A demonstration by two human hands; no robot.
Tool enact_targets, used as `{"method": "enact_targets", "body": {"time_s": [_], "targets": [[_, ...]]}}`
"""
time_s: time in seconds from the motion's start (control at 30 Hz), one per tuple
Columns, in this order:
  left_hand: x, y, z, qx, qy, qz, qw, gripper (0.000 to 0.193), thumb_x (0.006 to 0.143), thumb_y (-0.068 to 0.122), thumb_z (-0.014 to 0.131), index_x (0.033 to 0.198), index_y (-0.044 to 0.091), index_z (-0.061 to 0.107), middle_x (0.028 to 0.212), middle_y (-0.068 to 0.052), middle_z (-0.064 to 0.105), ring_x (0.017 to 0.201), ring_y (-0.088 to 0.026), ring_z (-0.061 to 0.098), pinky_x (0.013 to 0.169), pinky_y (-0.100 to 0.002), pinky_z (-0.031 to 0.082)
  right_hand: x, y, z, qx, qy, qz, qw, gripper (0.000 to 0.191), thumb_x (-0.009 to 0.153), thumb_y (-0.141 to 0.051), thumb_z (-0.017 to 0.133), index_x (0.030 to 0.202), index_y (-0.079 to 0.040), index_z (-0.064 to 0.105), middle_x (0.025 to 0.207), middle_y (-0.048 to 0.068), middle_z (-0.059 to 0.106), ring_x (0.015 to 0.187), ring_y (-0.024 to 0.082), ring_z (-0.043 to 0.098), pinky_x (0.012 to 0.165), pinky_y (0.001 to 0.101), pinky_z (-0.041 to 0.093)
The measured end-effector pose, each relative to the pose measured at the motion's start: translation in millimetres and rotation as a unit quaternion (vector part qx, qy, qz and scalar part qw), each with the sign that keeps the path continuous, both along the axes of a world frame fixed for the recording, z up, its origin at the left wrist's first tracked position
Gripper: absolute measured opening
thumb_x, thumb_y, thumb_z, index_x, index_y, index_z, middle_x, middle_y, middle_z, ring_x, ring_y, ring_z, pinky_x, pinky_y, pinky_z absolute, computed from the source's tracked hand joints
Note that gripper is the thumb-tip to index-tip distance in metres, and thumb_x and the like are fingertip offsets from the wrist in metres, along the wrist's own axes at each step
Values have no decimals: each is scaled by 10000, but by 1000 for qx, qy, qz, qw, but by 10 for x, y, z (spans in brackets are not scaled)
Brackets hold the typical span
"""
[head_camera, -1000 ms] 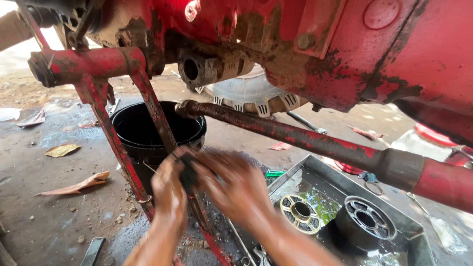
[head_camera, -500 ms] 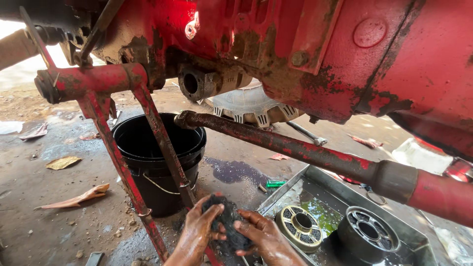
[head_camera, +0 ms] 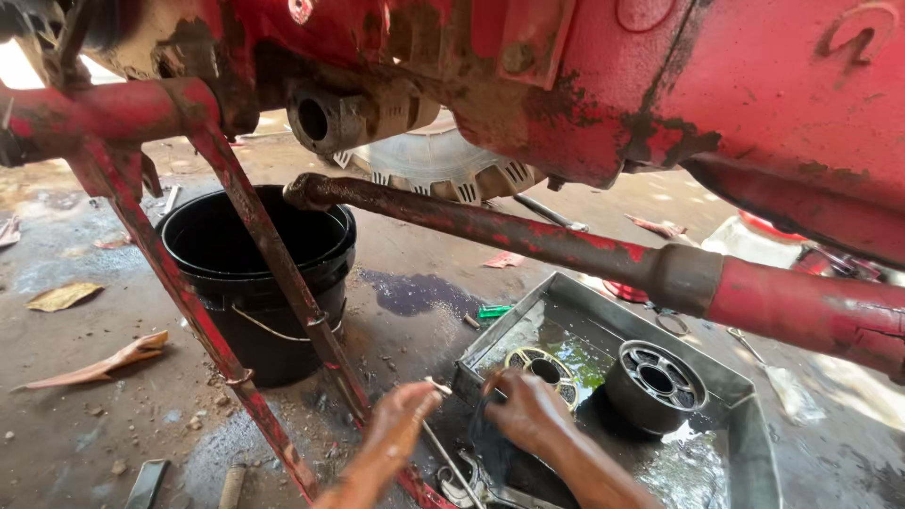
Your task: The person works underneath a red piece of machinery, using a wrench to loosen and remove a bolt. They then remove a metal component, wipe it with a cloth, and place it into a metal tray containing other parts. The person then reinserts the component into the machinery and tightens it back into place.
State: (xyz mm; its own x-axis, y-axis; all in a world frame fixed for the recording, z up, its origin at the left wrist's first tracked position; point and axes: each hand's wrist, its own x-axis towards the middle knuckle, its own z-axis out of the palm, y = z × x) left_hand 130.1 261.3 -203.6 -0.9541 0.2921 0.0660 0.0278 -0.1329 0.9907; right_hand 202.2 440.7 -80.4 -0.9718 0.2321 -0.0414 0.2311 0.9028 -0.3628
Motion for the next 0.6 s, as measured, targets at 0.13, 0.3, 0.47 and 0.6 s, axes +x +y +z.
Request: {"method": "enact_targets", "body": {"time_s": [0.13, 0.3, 0.47, 0.6], "targets": [[163, 157, -52, -107, 36, -3, 994, 560, 890, 437, 738, 1267, 25, 693, 1218, -84, 760, 1135, -174, 702, 971, -307, 517, -130, 51, -320, -131, 112, -40, 984, 302, 789, -242, 705, 1066, -120, 705, 1084, 98, 754, 982, 232, 723, 864, 358, 551], [417, 188, 167, -85, -264, -37, 960, 676, 866, 512, 702, 1443, 176, 597, 1301, -14, 685, 1099, -292, 681, 863, -527, 549, -100, 145, -692, -126, 0, -2, 992, 292, 829, -300, 727, 1020, -81, 694, 977, 103, 757, 938, 188, 712, 879, 324, 534], [281, 115, 159, -141, -75, -31, 987, 703, 889, 541, 680, 1288, -37, 650, 1205, -210, 743, 1087, -287, 709, 918, -415, 543, -237, 137, -876, -221, 128, -28, 967, 309, 796, -225, 722, 1057, -62, 696, 941, 102, 742, 892, 192, 676, 827, 360, 533], [-38, 58, -24, -199, 110, 87, 970, 648, 913, 461, 675, 1317, -43, 633, 1224, -259, 694, 1122, -345, 653, 964, -443, 489, -382, 149, -819, -84, 104, 75, 988, 254, 901, -272, 706, 1047, -66, 741, 893, 98, 747, 819, 179, 652, 762, 380, 531]]}}
